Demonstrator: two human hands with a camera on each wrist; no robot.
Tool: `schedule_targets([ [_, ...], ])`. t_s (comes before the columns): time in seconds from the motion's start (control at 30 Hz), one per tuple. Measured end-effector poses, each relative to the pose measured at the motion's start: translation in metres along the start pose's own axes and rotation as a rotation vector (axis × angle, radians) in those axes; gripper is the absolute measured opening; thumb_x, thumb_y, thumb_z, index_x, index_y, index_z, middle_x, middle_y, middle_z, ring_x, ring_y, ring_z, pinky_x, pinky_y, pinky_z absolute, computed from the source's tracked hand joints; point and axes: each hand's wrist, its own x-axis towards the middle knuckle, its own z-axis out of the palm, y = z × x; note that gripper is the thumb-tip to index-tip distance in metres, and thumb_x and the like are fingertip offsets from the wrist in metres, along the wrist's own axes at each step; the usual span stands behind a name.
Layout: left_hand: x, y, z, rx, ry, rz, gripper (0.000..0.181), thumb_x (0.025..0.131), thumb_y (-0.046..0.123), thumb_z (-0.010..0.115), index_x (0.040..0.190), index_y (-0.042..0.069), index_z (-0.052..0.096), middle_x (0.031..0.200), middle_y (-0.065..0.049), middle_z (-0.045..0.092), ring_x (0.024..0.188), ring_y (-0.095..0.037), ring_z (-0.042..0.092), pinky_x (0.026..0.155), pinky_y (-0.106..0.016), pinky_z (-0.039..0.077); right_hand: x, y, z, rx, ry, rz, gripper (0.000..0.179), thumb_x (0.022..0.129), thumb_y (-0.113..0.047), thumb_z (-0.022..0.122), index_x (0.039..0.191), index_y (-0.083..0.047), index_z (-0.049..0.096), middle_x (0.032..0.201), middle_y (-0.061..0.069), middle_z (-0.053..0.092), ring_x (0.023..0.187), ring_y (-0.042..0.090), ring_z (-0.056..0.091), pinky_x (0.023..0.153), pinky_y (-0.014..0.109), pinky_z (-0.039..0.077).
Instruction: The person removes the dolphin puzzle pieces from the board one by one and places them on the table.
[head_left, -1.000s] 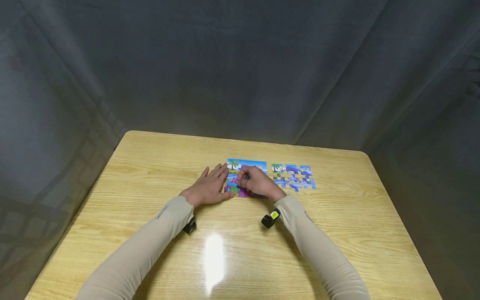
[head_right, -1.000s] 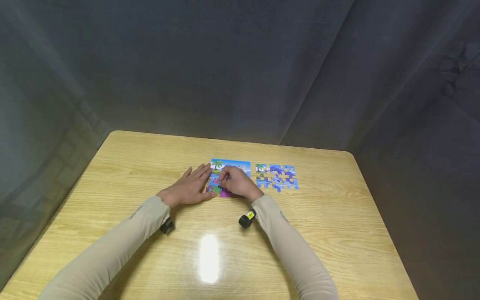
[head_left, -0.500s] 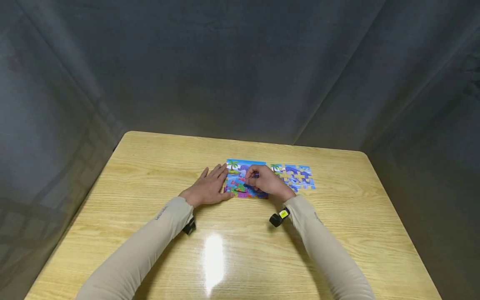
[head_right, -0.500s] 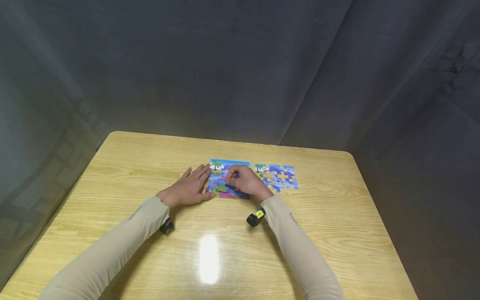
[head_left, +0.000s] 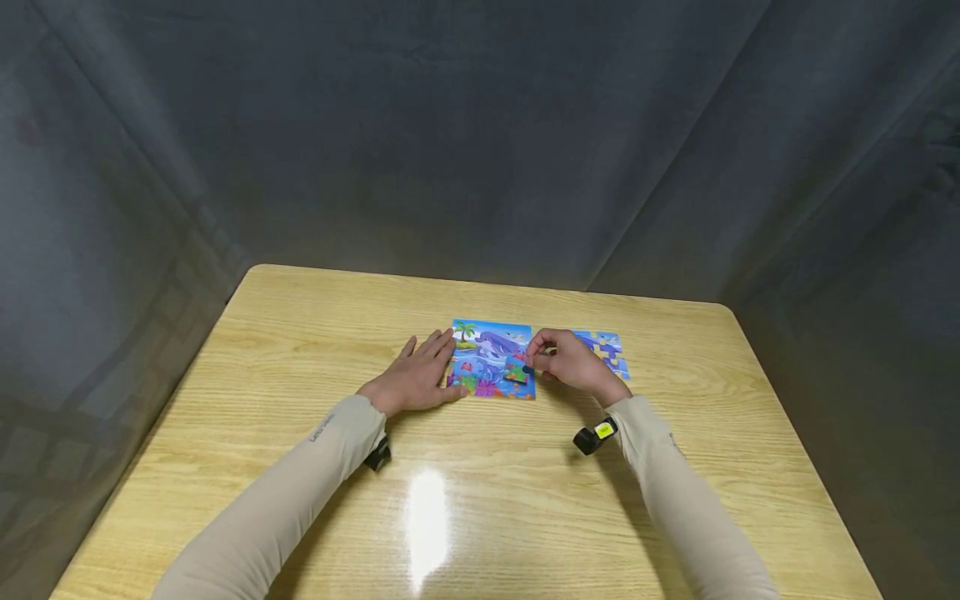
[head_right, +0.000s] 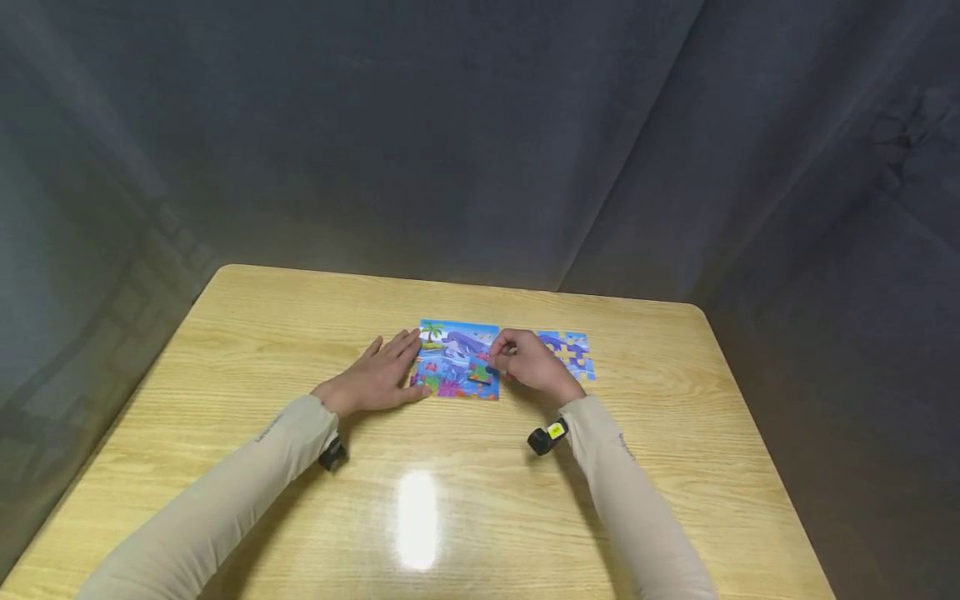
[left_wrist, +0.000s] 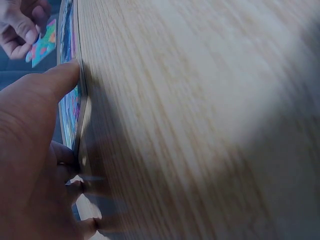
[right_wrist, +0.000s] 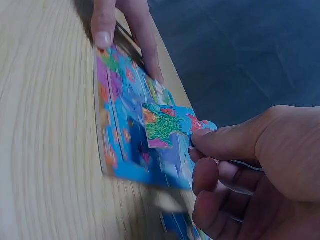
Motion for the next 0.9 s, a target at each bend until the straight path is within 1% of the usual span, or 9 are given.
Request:
schedule_targets([
  [0.2,0.0,0.0,0.0,0.001,0.0,-0.002,0.097,0.106,0.065,0.049,0.173,0.007,0.009,0.183,-0.009,0.0,0.171,-0.03,0.001,0.137,-0.062,0.004,-0.01,0.012,-0.015,-0.036,0.02,0.004,0.009,0.107,-0.004,0.062,0.108,0.004,0.065,0.101,0.015,0.064,0.062,0.016,0.045,0.059,0.03,0.045],
  [0.4,0.0,0.0,0.0,0.0,-0.001,0.001,0.097,0.107,0.064,0.05,0.172,0.006,0.009,0.183,-0.011,0.001,0.171,-0.032,0.002,0.136,-0.064,0.004,-0.017,0.021,-0.024,-0.041,0.036,0.023,0.008,0.106,-0.003,0.062,0.107,0.004,0.065,0.101,0.016,0.065,0.063,0.018,0.046,0.063,0.034,0.049],
  [0.6,0.0,-0.001,0.001,-0.015,0.003,0.002,0.096,0.107,0.063,0.051,0.172,0.006,0.01,0.183,-0.01,0.002,0.171,-0.032,0.001,0.136,-0.064,0.004,-0.021,0.022,-0.028,-0.063,0.026,0.019,0.009,0.105,-0.003,0.063,0.109,0.005,0.065,0.101,0.018,0.065,0.067,0.02,0.05,0.062,0.032,0.05],
  [0.8,0.0,0.0,0.001,-0.023,0.007,0.005,0.097,0.106,0.064,0.052,0.172,0.006,0.011,0.183,-0.011,0.002,0.171,-0.032,0.002,0.136,-0.064,0.004,-0.028,0.027,-0.035,-0.104,-0.001,0.003,0.008,0.104,0.004,0.059,0.104,0.006,0.066,0.095,0.018,0.065,0.067,0.021,0.05,0.057,0.029,0.046],
  [0.9,0.0,0.0,0.001,-0.016,0.003,0.001,0.097,0.106,0.065,0.051,0.173,0.007,0.01,0.183,-0.01,0.002,0.171,-0.031,0.001,0.136,-0.063,0.004,-0.032,0.029,-0.039,-0.118,-0.024,0.006,0.007,0.104,0.003,0.06,0.104,0.006,0.066,0.093,0.017,0.065,0.066,0.02,0.05,0.056,0.028,0.045],
])
